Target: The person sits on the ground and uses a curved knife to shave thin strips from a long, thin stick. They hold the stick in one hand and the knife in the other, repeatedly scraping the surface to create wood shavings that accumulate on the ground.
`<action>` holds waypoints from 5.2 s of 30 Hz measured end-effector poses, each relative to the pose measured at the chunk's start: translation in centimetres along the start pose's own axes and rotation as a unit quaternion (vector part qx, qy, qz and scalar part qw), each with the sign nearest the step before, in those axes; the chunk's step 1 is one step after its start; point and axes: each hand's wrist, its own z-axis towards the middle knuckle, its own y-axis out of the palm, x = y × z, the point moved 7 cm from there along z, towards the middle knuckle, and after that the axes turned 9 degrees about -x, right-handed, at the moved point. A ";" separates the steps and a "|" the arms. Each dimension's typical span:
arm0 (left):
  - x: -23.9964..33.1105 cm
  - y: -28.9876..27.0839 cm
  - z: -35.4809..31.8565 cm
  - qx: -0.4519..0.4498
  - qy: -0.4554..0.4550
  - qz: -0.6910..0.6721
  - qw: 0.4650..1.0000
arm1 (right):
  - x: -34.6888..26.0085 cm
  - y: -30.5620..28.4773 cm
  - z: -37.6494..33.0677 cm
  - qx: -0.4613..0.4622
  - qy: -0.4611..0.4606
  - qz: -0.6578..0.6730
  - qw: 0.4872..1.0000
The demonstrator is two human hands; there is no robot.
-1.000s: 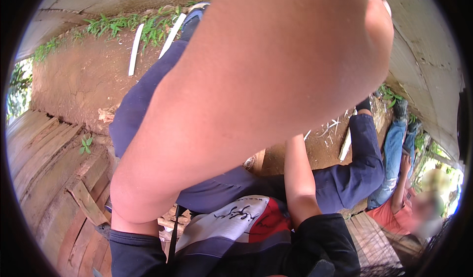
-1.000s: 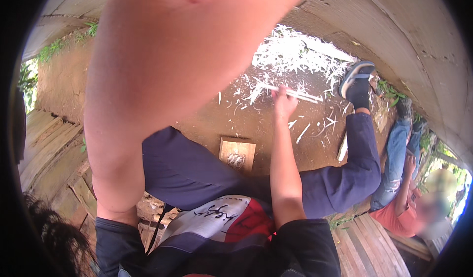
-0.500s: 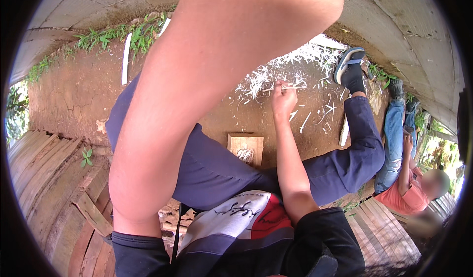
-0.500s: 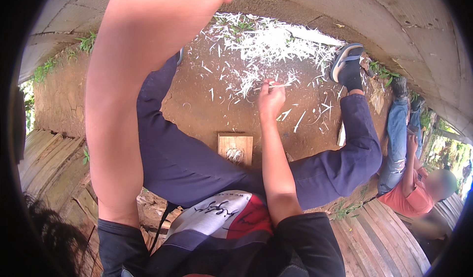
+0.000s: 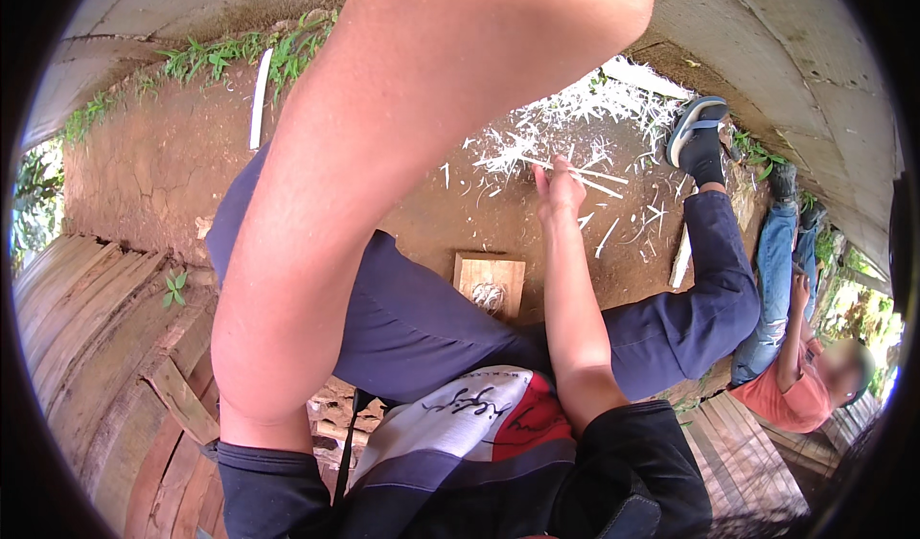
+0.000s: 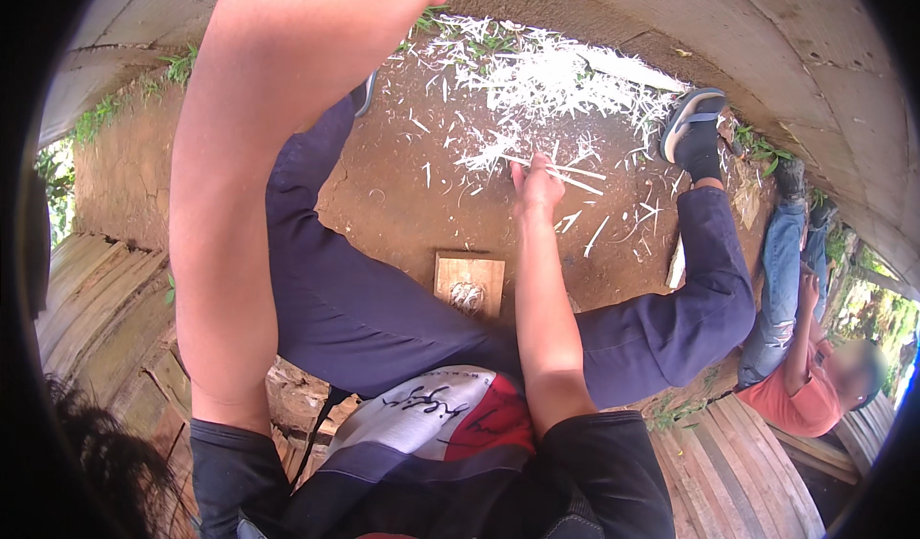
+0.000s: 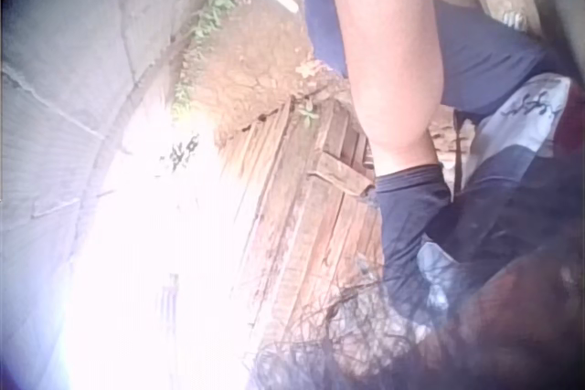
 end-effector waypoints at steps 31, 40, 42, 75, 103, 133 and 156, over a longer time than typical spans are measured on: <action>0.8 2.6 0.1 -0.031 0.063 0.001 0.998 | -8.2 -9.1 -0.9 0.141 -0.347 -0.254 0.892; 2.7 3.8 1.4 -0.073 -0.096 -0.001 0.993 | -8.3 -13.8 -0.4 0.218 -0.191 -0.692 0.662; 2.4 3.9 1.3 -0.091 -0.112 -0.025 0.989 | -5.4 -9.6 -1.0 0.101 -0.170 -0.754 0.627; 2.2 5.1 0.2 -0.073 0.251 0.297 0.918 | -1.3 6.0 1.8 -0.377 -0.153 -0.446 0.797; 1.3 6.1 1.0 -0.204 0.099 0.253 0.941 | -0.8 2.2 -6.9 -0.429 -0.438 -0.637 0.468; 4.0 7.3 -0.4 -0.057 0.258 0.205 0.943 | -0.4 -0.6 -1.3 -0.092 -0.028 -0.089 0.991; 1.1 4.0 1.1 -0.219 -0.100 -0.009 0.971 | -3.6 2.4 -5.4 -0.142 -0.419 -0.503 0.742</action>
